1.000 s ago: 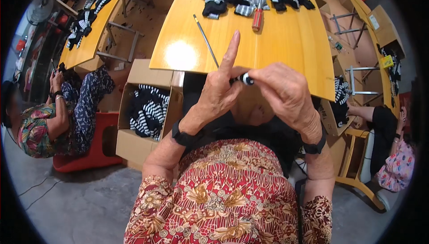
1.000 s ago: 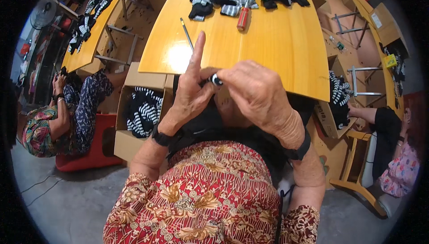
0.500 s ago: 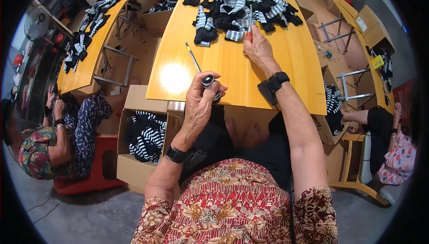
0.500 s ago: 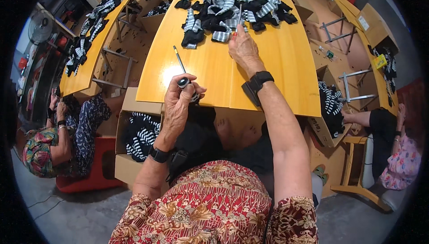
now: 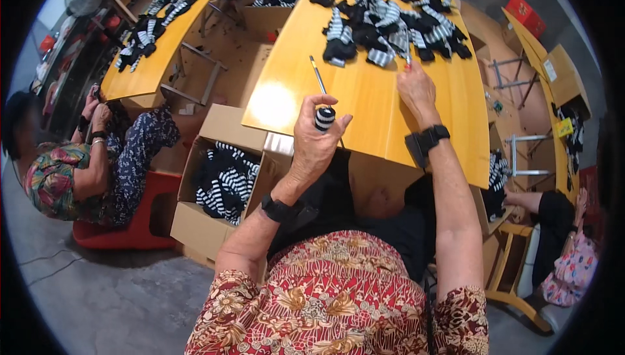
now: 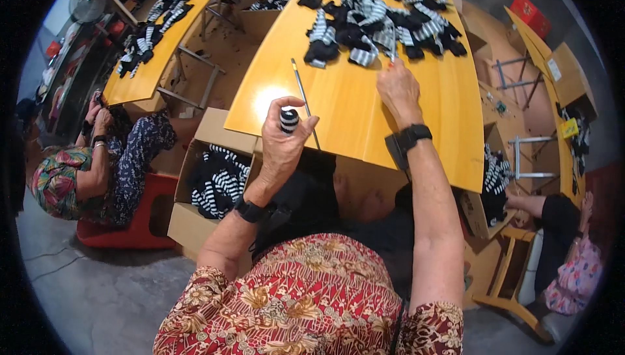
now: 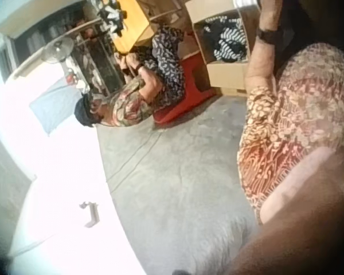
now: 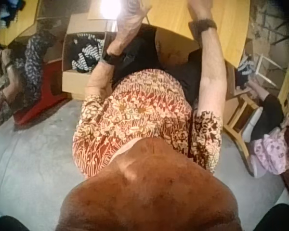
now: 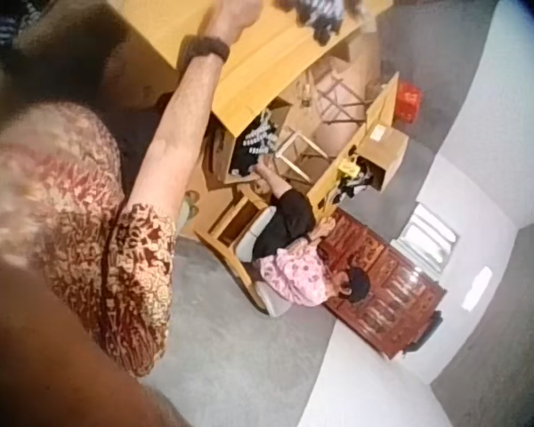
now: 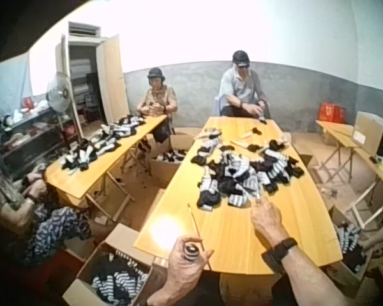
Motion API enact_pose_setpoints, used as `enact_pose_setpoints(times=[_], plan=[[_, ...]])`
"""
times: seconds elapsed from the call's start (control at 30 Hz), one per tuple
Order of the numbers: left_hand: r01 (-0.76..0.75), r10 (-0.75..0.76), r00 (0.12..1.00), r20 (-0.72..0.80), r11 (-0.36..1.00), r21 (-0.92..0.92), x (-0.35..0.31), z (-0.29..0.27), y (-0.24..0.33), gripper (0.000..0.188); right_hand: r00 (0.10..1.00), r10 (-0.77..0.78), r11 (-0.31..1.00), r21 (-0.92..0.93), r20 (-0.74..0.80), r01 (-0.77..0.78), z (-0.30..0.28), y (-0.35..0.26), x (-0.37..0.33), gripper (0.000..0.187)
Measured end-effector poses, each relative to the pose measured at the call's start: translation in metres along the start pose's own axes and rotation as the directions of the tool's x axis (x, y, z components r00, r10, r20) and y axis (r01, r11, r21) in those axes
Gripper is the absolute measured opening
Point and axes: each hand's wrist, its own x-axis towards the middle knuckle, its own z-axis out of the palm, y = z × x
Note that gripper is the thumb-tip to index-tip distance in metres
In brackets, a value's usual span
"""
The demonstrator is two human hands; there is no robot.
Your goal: The person sits at a table and uses a red-handled screwdriver to stretch and shape the toe area of black and white striped socks. They repeatedly insert the tool into the sock opening, pull it through, and adjust the fabric before placing the sock on the table.
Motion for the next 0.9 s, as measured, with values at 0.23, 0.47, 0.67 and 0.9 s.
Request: enact_pose_setpoints(times=[0.23,0.47,0.67,0.9], plan=[[-0.060,0.060,0.998,-0.022,0.998,0.029,0.007,-0.021,-0.004,0.014,0.952,0.048,0.703,0.666,0.303,-0.248,-0.070,0.001,-0.078,0.036],[-0.203,0.207,0.978,-0.016,0.969,0.140,0.012,-0.027,-0.001,0.012,0.910,-0.341,0.837,0.516,0.234,0.181,-0.212,-0.049,-0.183,0.044],[-0.358,0.373,0.927,-0.044,0.913,0.195,0.010,-0.021,0.009,0.013,0.860,-0.419,0.837,0.491,0.291,0.241,-0.235,-0.048,-0.198,0.044],[-0.471,0.483,0.876,0.005,0.851,0.233,0.009,-0.019,0.015,0.016,0.859,-0.429,0.829,0.500,0.280,0.251,-0.222,-0.046,-0.203,0.043]])
